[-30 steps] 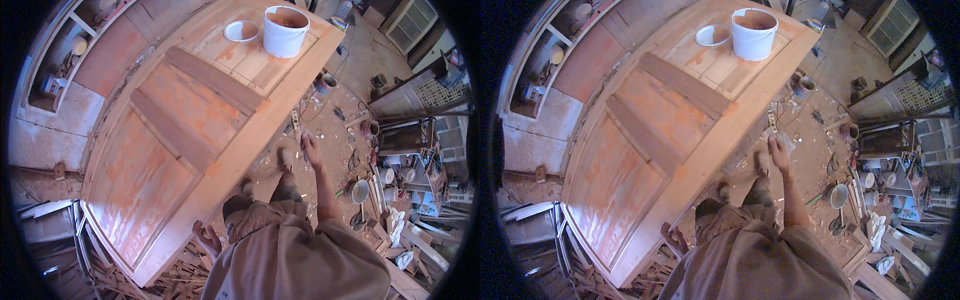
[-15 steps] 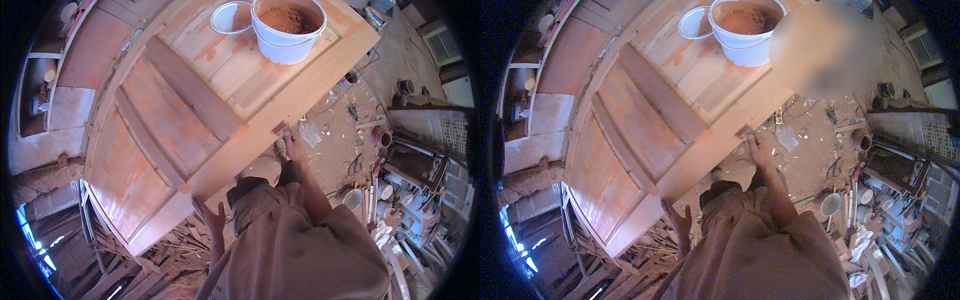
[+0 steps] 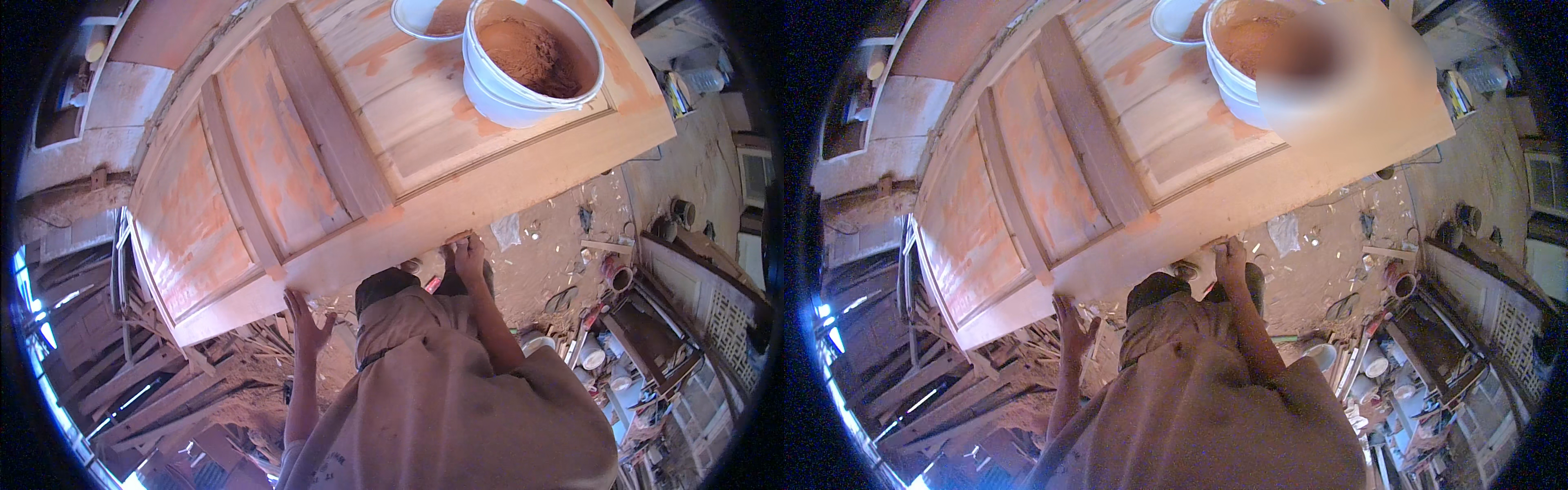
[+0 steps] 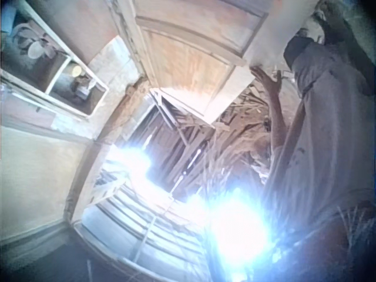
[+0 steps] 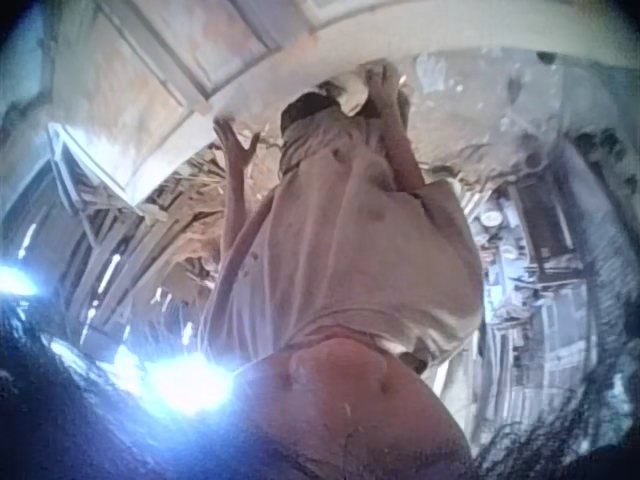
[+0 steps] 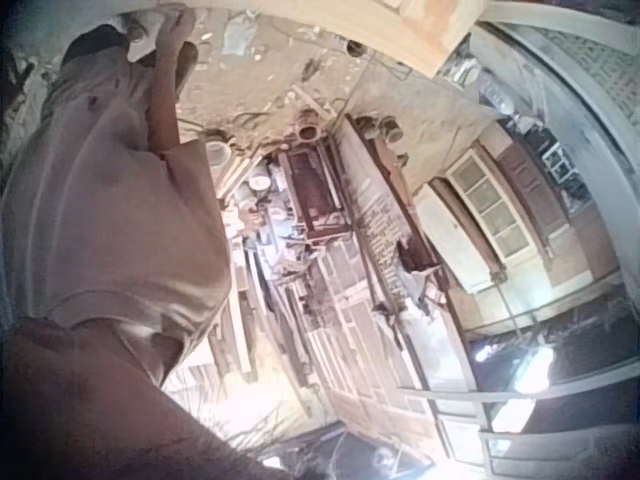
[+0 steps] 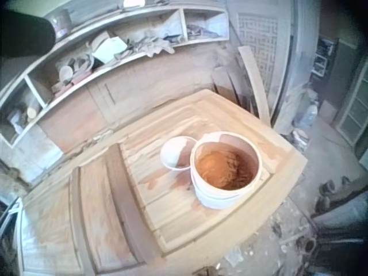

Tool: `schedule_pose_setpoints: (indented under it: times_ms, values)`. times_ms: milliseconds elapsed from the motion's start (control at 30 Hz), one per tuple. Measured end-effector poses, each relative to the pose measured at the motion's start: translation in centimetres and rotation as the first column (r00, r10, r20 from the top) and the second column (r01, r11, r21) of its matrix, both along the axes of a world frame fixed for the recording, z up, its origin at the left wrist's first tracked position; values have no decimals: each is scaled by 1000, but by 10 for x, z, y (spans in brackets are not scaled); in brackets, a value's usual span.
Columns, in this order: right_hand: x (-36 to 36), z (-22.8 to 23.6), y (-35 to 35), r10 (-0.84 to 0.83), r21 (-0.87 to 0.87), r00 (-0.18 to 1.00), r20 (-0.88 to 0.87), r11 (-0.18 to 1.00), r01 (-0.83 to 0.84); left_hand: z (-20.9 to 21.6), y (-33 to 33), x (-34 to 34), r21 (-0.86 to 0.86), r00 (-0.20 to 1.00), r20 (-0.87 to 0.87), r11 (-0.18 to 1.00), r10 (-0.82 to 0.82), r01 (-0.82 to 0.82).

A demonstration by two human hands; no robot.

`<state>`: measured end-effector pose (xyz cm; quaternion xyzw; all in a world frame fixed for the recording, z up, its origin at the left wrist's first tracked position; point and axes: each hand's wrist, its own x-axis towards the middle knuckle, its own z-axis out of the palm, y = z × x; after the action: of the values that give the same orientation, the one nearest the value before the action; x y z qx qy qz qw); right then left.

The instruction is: The person applies a wood filler mixture to a wooden door frame using a brush and a small piece of wood to fill gaps and smooth the surface.

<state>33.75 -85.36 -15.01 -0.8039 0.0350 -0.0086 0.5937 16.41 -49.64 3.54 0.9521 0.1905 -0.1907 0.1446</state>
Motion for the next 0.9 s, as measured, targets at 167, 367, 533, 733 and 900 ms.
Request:
schedule_pose_setpoints:
  times_ms: [167, 367, 533, 733, 900]
  values:
    - [9, 29, -7, 13, -7, 947, -322, 1000, -16, 12, -2, -1, -26, 1000, -2, 999, 20, -20]
    - [-15, 38, -32, 95, 30, 941, -324, 995, -91, 9, 3, -10, 4, 1000, -16, 1000, 9, -9]
    - [-35, 69, -132, 249, -34, 624, -741, 914, -404, 4, -5, -3, -15, 995, 77, 998, 68, -67]
    - [52, 213, -177, 592, 446, 315, -742, 787, -427, -3, -9, -9, -69, 953, 231, 980, 195, -184]
    - [129, 242, -152, 569, -115, 580, -582, 649, -752, -1, -19, 0, -48, 925, 320, 978, 206, -201]
